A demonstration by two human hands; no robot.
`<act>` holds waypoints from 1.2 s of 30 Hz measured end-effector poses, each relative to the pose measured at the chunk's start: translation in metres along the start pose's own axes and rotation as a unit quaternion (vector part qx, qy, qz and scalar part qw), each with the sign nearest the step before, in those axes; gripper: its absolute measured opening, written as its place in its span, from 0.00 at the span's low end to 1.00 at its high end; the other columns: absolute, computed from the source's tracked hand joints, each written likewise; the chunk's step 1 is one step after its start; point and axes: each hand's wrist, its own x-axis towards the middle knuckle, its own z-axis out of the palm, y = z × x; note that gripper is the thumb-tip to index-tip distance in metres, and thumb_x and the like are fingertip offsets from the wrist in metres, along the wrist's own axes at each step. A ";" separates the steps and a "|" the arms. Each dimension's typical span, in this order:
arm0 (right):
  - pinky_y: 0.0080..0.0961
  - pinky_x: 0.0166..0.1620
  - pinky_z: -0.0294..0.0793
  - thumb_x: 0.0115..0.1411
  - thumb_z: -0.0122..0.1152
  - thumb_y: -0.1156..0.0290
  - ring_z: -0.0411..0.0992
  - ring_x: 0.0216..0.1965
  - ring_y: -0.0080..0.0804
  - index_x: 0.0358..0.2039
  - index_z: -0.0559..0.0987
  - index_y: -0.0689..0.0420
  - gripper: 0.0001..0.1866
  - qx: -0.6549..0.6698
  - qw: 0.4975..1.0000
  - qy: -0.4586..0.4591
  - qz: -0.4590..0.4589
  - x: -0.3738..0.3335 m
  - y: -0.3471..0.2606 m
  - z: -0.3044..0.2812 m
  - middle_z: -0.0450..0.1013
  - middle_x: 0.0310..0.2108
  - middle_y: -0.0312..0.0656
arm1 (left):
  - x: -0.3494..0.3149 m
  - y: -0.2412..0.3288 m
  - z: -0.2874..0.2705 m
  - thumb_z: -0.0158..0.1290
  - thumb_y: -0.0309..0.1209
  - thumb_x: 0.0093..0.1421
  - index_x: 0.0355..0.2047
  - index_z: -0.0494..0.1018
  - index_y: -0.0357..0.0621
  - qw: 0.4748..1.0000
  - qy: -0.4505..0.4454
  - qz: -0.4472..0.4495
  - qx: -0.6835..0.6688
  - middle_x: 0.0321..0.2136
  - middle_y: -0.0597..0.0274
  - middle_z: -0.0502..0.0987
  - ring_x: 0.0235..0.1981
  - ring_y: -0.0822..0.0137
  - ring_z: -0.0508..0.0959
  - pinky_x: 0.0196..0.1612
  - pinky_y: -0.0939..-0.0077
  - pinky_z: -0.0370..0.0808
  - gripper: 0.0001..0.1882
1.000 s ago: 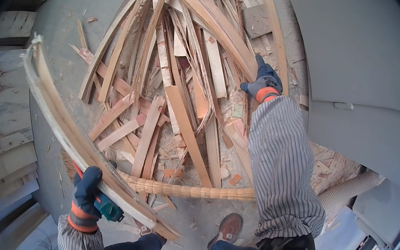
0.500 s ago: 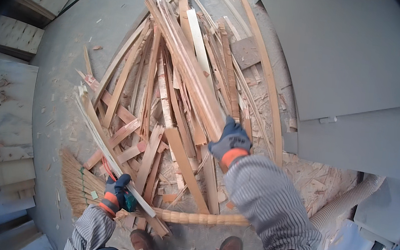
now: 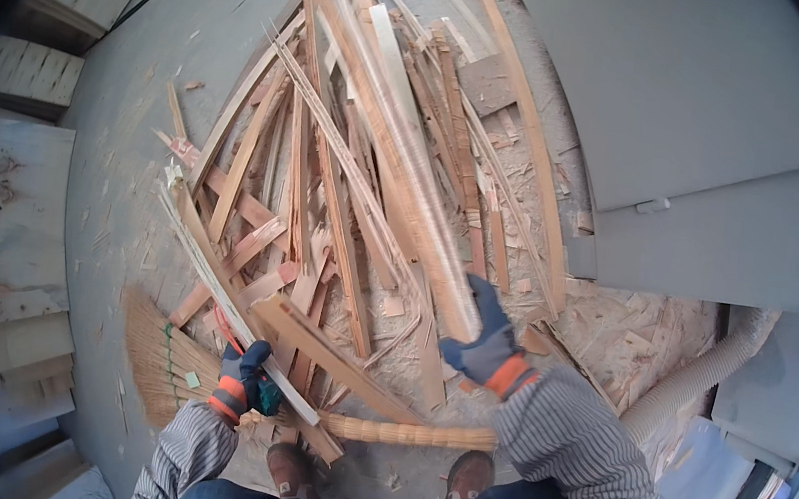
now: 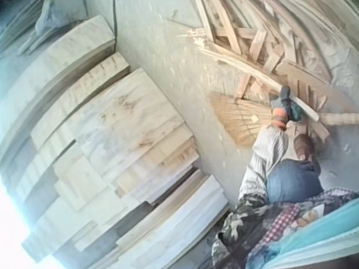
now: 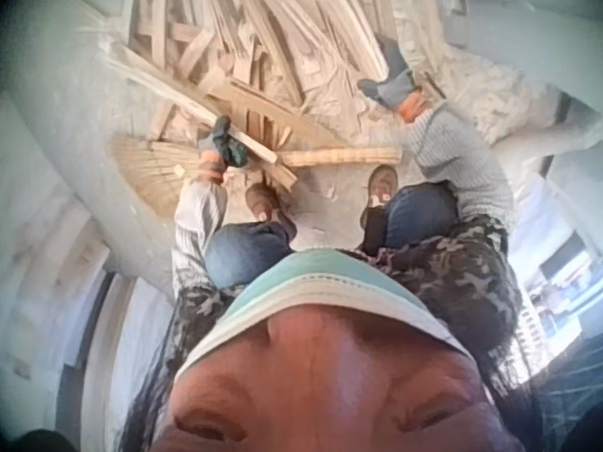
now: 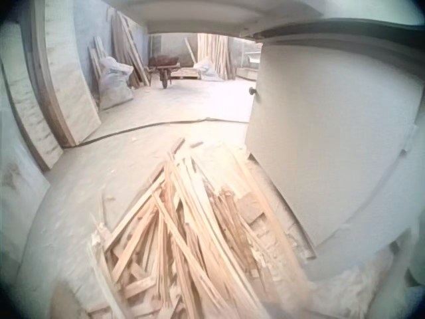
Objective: The person sweeps wood shavings and small offcuts from a metal machine surface and the workshop floor using a straw broom. They gather the debris into a pile and then pick up several longer wood offcuts by hand, stacking them with other pieces.
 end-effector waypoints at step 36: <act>0.32 0.50 0.61 0.42 0.54 0.37 0.63 0.48 0.48 0.57 0.40 0.70 0.59 -0.205 0.893 -0.394 0.065 -0.043 -0.020 0.124 0.58 0.50 0.60 | -0.008 0.024 0.076 0.59 0.30 0.44 0.48 0.59 0.42 0.972 -0.232 -0.021 0.042 0.36 0.61 0.68 0.36 0.66 0.70 0.37 0.72 0.71 0.31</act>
